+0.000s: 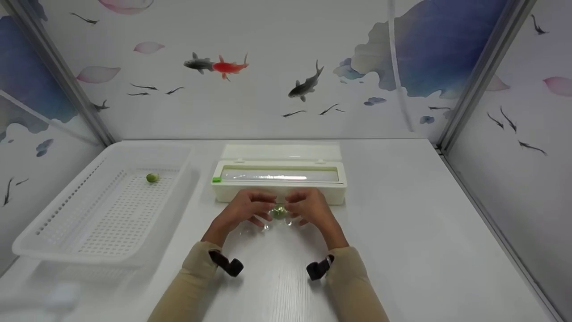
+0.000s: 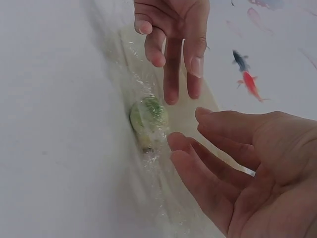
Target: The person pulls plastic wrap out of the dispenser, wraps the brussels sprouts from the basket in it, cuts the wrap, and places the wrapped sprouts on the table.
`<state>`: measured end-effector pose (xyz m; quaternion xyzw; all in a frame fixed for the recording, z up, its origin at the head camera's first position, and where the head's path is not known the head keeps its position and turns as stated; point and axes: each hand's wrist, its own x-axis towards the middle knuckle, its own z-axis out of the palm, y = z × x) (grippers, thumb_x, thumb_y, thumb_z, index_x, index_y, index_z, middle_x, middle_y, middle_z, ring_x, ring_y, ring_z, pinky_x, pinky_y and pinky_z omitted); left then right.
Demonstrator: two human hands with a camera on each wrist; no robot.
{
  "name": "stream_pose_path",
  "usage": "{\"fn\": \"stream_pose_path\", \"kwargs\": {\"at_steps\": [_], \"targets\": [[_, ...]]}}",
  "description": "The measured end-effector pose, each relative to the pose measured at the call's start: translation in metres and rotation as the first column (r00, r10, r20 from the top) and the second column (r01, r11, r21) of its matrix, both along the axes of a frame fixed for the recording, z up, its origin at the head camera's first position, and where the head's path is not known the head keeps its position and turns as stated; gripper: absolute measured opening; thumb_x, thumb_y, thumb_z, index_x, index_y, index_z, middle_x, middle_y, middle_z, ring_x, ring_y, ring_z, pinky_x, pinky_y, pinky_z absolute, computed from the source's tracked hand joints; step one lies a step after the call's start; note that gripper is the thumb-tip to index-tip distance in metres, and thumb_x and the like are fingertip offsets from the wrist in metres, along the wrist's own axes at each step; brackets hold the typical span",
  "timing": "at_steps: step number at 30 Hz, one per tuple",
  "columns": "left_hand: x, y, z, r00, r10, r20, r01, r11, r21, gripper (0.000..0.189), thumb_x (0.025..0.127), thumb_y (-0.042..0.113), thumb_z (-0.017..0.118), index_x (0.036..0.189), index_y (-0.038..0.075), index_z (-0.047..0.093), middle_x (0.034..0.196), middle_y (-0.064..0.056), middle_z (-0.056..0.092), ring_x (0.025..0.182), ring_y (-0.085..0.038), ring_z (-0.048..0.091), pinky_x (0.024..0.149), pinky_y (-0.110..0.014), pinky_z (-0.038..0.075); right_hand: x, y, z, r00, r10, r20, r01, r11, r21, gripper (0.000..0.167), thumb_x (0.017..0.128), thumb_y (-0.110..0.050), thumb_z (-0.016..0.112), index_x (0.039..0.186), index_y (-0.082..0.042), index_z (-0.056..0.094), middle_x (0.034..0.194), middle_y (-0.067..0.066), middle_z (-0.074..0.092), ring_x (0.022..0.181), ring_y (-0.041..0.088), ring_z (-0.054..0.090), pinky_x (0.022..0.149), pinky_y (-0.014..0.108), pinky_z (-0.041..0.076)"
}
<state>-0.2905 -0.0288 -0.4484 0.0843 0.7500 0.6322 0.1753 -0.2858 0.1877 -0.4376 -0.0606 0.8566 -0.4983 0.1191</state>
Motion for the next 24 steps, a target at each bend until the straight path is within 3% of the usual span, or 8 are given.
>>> {"fn": "stream_pose_path", "kwargs": {"at_steps": [8, 12, 15, 19, 24], "targets": [[0.002, 0.005, -0.008, 1.000, 0.006, 0.016, -0.005, 0.999, -0.042, 0.033, 0.089, -0.003, 0.067, 0.122, 0.004, 0.070, 0.110, -0.011, 0.074, 0.069, -0.016, 0.071, 0.054, -0.025, 0.059, 0.000, -0.005, -0.011, 1.000, 0.001, 0.010, -0.002, 0.999, 0.050, 0.035, 0.088, -0.010, 0.075, 0.122, -0.003, 0.070, 0.120, 0.019, 0.071, 0.073, 0.017, 0.071, 0.057, 0.031, 0.059], [0.002, 0.006, -0.008, 1.000, 0.019, 0.019, -0.017, 0.997, -0.074, 0.035, 0.088, -0.005, 0.066, 0.121, 0.005, 0.071, 0.108, -0.013, 0.074, 0.069, -0.017, 0.070, 0.055, -0.027, 0.060, 0.001, -0.009, -0.014, 1.000, -0.009, -0.001, 0.009, 0.996, 0.086, 0.032, 0.086, -0.007, 0.077, 0.117, -0.005, 0.073, 0.112, 0.016, 0.074, 0.068, 0.015, 0.068, 0.053, 0.028, 0.055], [0.001, 0.006, -0.008, 1.000, 0.030, 0.007, -0.029, 0.996, -0.088, 0.038, 0.086, -0.005, 0.069, 0.122, 0.006, 0.070, 0.117, -0.014, 0.071, 0.070, -0.017, 0.071, 0.056, -0.028, 0.061, 0.002, -0.011, -0.015, 1.000, -0.014, -0.019, 0.016, 0.993, 0.113, 0.028, 0.084, -0.006, 0.078, 0.112, -0.004, 0.075, 0.102, 0.013, 0.075, 0.065, 0.014, 0.065, 0.052, 0.027, 0.054], [0.003, 0.008, -0.009, 1.000, 0.022, 0.001, -0.022, 0.993, -0.112, 0.045, 0.083, -0.009, 0.073, 0.125, 0.006, 0.068, 0.125, -0.015, 0.066, 0.065, -0.017, 0.070, 0.055, -0.029, 0.061, 0.003, -0.012, -0.016, 0.998, 0.018, -0.053, -0.010, 0.990, 0.140, 0.021, 0.086, -0.004, 0.075, 0.107, -0.001, 0.076, 0.096, 0.012, 0.074, 0.064, 0.014, 0.063, 0.052, 0.027, 0.053], [0.004, 0.010, -0.012, 1.000, 0.006, 0.002, -0.006, 0.988, -0.154, 0.042, 0.082, -0.011, 0.073, 0.121, 0.002, 0.069, 0.115, -0.012, 0.070, 0.057, -0.015, 0.065, 0.052, -0.027, 0.059, 0.004, -0.010, -0.014, 0.995, 0.070, -0.066, -0.058, 0.984, 0.169, 0.019, 0.091, -0.003, 0.070, 0.109, 0.000, 0.076, 0.101, 0.016, 0.074, 0.063, 0.013, 0.063, 0.051, 0.027, 0.054]]}}
